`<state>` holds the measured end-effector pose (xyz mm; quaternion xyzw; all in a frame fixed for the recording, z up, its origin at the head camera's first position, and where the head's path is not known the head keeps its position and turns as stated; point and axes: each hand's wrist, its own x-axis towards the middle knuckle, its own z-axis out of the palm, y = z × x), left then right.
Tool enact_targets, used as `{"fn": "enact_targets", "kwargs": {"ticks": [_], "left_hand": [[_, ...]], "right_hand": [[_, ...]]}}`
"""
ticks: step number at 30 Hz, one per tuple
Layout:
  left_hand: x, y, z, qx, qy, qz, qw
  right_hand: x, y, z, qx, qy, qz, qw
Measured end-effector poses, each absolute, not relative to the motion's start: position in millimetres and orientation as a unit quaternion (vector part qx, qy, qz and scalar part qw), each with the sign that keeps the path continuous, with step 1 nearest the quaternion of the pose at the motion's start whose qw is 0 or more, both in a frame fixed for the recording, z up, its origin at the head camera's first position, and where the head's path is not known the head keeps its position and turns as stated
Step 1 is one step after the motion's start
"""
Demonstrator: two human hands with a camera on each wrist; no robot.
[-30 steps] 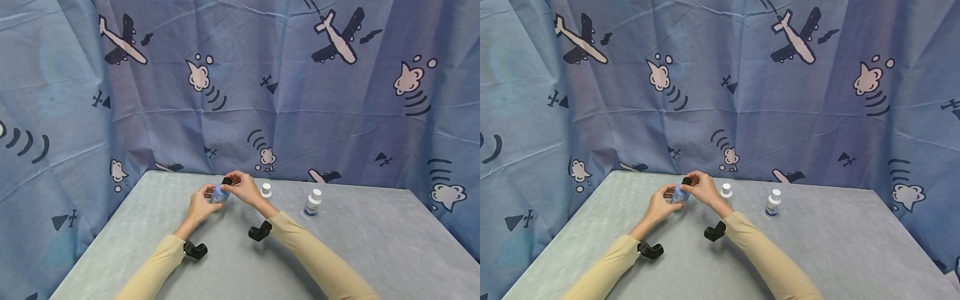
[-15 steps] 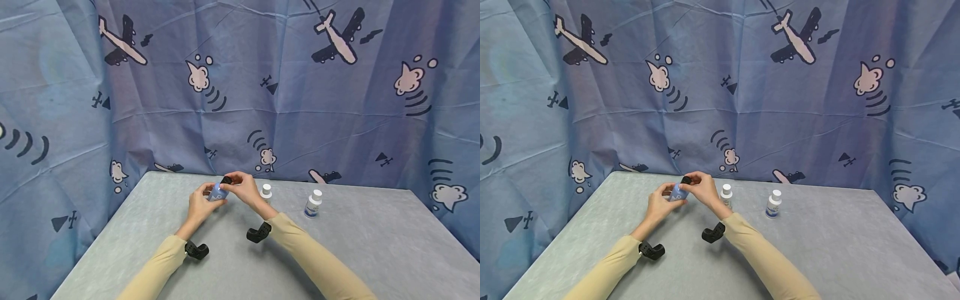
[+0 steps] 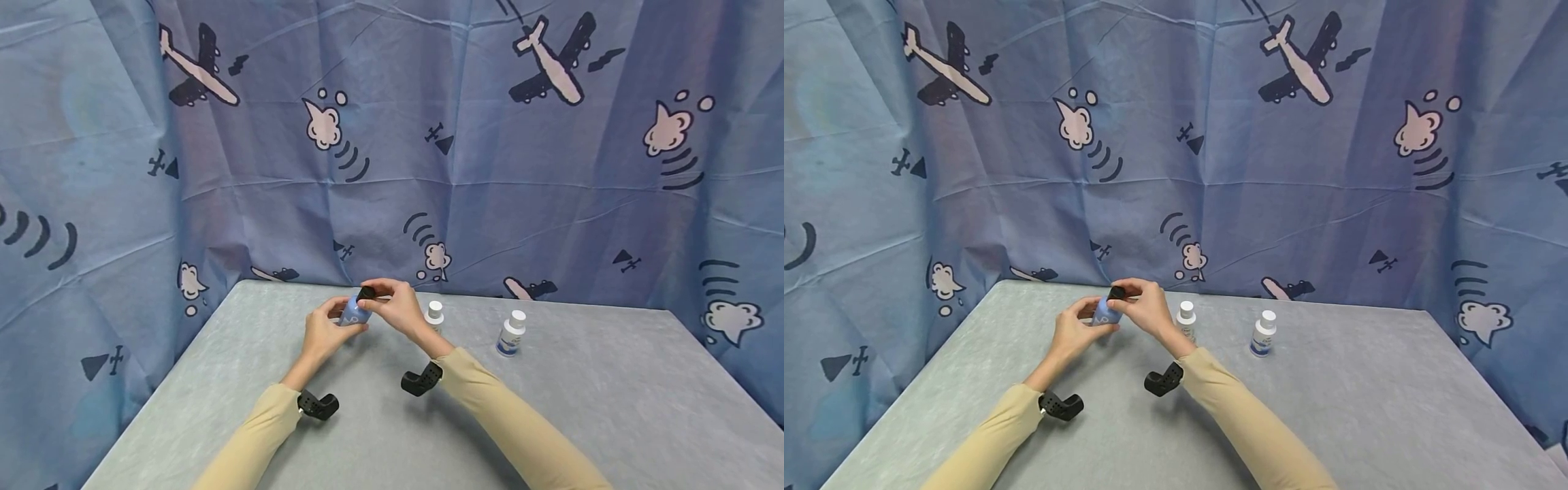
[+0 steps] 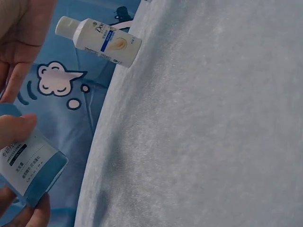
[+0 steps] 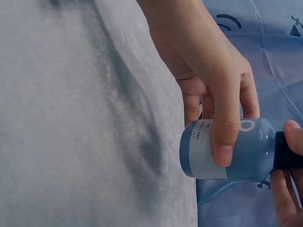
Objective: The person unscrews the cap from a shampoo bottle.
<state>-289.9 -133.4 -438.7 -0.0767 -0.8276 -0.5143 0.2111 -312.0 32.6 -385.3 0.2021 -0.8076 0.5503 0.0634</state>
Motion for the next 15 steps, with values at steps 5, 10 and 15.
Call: {"fn": "enact_targets", "kwargs": {"ticks": [5,10,15], "left_hand": [[-288.4,-134.6,-438.1,-0.07,-0.831,-0.52,0.187],[-286.5,-135.4,-439.5,-0.069,-0.831,-0.524,0.174],[-285.3,-135.0,-439.2,-0.064,-0.834,-0.521,0.171]], "right_hand": [[-311.1,33.6,-384.9,0.209,-0.804,0.555,0.052],[-312.1,34.0,-387.1,0.221,-0.791,0.57,0.031],[-312.9,33.5,-388.9,0.253,-0.77,0.586,0.011]]}}
